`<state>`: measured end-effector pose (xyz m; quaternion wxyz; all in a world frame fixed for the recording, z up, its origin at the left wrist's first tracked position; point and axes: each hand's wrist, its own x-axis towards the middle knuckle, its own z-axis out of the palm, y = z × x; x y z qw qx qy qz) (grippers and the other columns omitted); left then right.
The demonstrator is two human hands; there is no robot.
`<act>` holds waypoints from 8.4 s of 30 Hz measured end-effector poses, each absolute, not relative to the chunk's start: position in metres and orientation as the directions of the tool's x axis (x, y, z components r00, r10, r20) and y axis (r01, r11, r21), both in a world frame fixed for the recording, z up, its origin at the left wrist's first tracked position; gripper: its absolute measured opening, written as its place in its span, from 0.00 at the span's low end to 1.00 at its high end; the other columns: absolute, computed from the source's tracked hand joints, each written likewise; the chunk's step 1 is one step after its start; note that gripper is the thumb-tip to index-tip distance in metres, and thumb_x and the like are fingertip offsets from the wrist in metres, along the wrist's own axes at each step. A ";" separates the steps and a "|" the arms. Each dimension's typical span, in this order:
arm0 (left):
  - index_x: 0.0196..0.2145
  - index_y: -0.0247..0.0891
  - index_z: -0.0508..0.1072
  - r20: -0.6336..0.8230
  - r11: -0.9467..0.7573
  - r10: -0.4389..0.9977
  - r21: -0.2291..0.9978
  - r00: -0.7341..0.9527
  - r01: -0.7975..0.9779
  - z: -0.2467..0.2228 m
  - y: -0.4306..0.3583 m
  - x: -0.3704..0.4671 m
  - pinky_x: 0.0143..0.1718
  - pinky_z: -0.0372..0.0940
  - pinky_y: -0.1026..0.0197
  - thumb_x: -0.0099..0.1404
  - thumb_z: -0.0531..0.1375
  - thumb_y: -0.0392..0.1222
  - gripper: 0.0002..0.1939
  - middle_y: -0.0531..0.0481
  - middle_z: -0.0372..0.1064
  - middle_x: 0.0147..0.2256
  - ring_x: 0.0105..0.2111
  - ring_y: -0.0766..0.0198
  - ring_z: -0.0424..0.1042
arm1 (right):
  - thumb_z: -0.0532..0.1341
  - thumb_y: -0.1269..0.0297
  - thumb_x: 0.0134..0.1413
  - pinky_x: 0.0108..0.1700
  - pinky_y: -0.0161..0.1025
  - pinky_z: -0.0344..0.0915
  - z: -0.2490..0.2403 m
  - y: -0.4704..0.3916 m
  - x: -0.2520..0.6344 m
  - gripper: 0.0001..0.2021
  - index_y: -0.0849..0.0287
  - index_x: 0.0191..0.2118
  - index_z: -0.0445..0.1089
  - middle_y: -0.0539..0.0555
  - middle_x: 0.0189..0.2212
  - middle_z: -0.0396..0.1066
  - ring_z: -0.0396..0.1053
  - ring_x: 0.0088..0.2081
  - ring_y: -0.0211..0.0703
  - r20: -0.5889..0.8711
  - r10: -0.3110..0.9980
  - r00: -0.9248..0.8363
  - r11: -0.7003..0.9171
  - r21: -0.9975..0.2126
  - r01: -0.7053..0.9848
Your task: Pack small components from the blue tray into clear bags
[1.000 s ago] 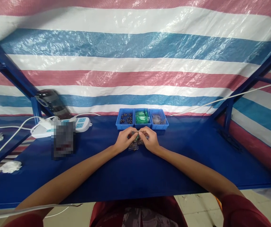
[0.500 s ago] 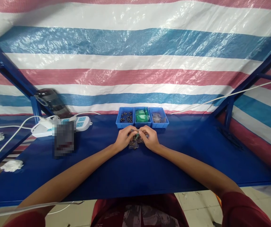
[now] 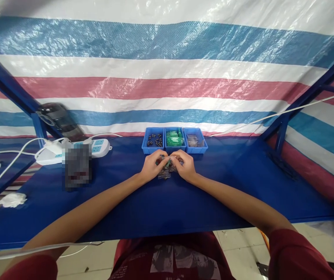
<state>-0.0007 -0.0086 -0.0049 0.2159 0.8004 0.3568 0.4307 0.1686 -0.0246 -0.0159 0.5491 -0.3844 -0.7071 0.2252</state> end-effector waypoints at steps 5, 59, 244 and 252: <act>0.34 0.36 0.69 0.578 -0.676 0.736 0.656 0.353 0.334 -0.006 -0.009 -0.002 0.27 0.64 0.68 0.65 0.56 0.46 0.10 0.50 0.68 0.32 0.24 0.71 0.66 | 0.53 0.60 0.60 0.33 0.36 0.64 -0.014 -0.026 0.168 0.10 0.58 0.36 0.69 0.53 0.29 0.68 0.65 0.29 0.38 0.621 0.777 -0.104 0.619 -0.723 0.308; 0.37 0.36 0.72 0.642 -0.715 0.696 0.584 0.320 0.383 -0.008 -0.010 -0.002 0.29 0.65 0.70 0.65 0.56 0.41 0.08 0.51 0.72 0.31 0.27 0.70 0.72 | 0.53 0.59 0.60 0.29 0.33 0.62 -0.013 -0.026 0.168 0.11 0.59 0.38 0.67 0.50 0.27 0.68 0.65 0.25 0.36 0.603 0.789 -0.117 0.608 -0.740 0.288; 0.38 0.36 0.71 0.667 -0.713 0.693 0.581 0.274 0.393 -0.010 -0.009 -0.003 0.30 0.66 0.69 0.65 0.56 0.43 0.08 0.50 0.74 0.32 0.26 0.70 0.72 | 0.55 0.60 0.59 0.30 0.35 0.64 -0.014 -0.025 0.168 0.10 0.58 0.37 0.71 0.52 0.27 0.68 0.64 0.26 0.37 0.658 0.750 -0.071 0.643 -0.700 0.311; 0.38 0.37 0.71 0.641 -0.701 0.706 0.575 0.300 0.421 -0.008 -0.010 -0.003 0.29 0.65 0.69 0.66 0.55 0.45 0.10 0.52 0.73 0.29 0.25 0.69 0.72 | 0.55 0.60 0.59 0.28 0.36 0.63 -0.014 -0.025 0.168 0.09 0.58 0.35 0.70 0.51 0.26 0.66 0.63 0.25 0.37 0.690 0.714 -0.121 0.687 -0.656 0.313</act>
